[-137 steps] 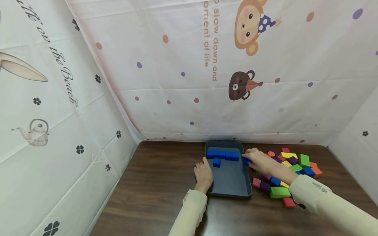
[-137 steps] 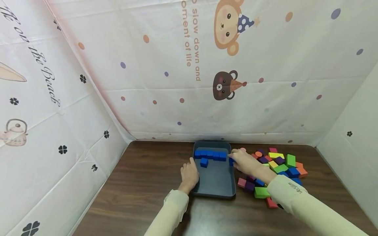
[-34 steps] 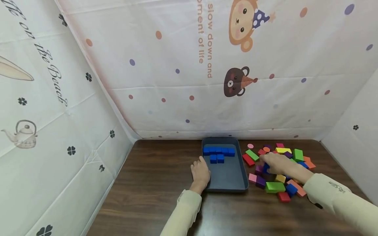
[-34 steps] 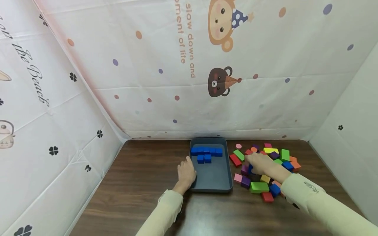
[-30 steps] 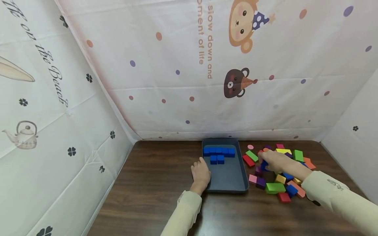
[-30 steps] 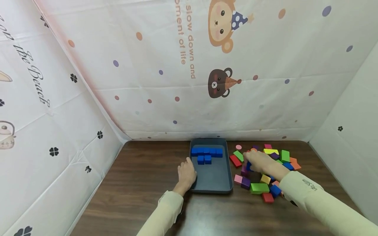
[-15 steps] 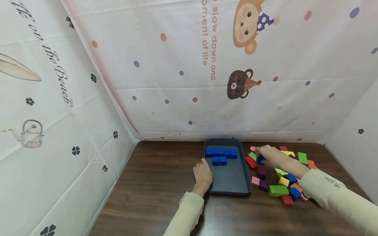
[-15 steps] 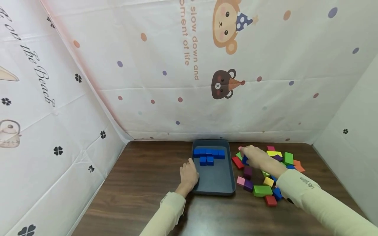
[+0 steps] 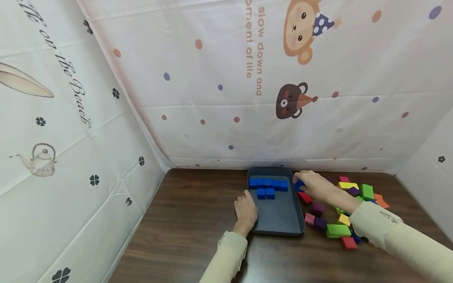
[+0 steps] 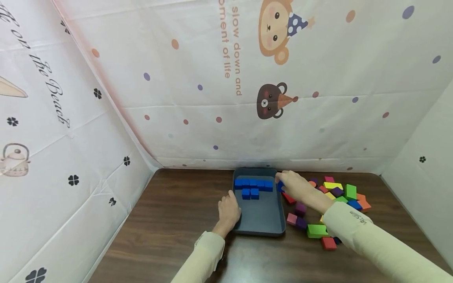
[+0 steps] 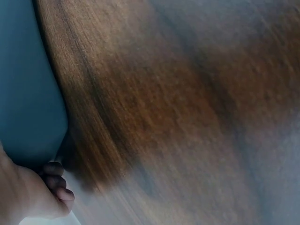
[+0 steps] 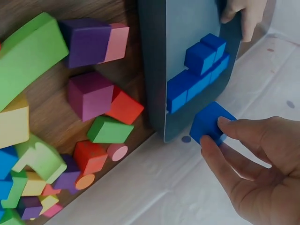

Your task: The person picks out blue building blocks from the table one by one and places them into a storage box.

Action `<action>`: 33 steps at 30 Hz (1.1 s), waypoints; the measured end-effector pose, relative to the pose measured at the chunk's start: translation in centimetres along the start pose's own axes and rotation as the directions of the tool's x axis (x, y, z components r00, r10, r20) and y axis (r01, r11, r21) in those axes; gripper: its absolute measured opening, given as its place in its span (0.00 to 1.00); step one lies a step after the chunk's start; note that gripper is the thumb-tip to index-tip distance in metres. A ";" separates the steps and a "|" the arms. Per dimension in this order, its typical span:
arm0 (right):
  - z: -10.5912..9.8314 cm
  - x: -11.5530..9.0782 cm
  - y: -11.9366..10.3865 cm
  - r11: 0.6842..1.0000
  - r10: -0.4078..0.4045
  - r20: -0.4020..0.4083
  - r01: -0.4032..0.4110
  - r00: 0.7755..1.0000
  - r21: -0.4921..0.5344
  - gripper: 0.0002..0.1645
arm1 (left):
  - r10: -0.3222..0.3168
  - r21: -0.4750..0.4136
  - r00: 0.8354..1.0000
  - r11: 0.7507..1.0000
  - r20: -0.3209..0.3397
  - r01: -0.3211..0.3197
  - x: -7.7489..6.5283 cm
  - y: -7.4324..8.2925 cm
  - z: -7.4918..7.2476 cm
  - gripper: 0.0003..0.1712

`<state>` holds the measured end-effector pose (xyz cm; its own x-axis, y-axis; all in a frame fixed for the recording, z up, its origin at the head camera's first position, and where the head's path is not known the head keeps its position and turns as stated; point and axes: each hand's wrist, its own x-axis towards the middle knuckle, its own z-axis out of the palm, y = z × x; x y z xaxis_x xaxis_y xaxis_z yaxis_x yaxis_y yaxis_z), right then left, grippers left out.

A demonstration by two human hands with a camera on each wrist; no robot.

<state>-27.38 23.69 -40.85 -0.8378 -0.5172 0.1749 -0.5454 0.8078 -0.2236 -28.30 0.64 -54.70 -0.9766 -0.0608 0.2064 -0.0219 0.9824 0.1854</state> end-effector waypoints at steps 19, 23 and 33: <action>3.4 3.3 -0.1 0.998 -0.027 -0.033 0.029 0.999 0.049 0.15 | -0.014 0.104 1.000 0.995 0.027 0.011 -0.2 0.3 -0.2 0.36; 4.2 3.9 -0.3 0.998 -0.032 -0.018 0.033 0.999 0.054 0.15 | -0.021 0.113 0.999 0.993 0.031 0.018 -0.1 0.2 -0.3 0.35; 6.9 5.0 -0.4 0.998 -0.043 0.053 0.040 0.998 0.052 0.13 | -0.018 0.141 0.999 0.990 0.030 0.013 -0.1 0.4 -0.3 0.37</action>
<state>-31.53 18.89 -46.49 -0.8138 -0.5657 0.1331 -0.5792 0.7705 -0.2662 -28.18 0.94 -54.36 -0.9820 -0.0728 0.1742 -0.0648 0.9966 0.0509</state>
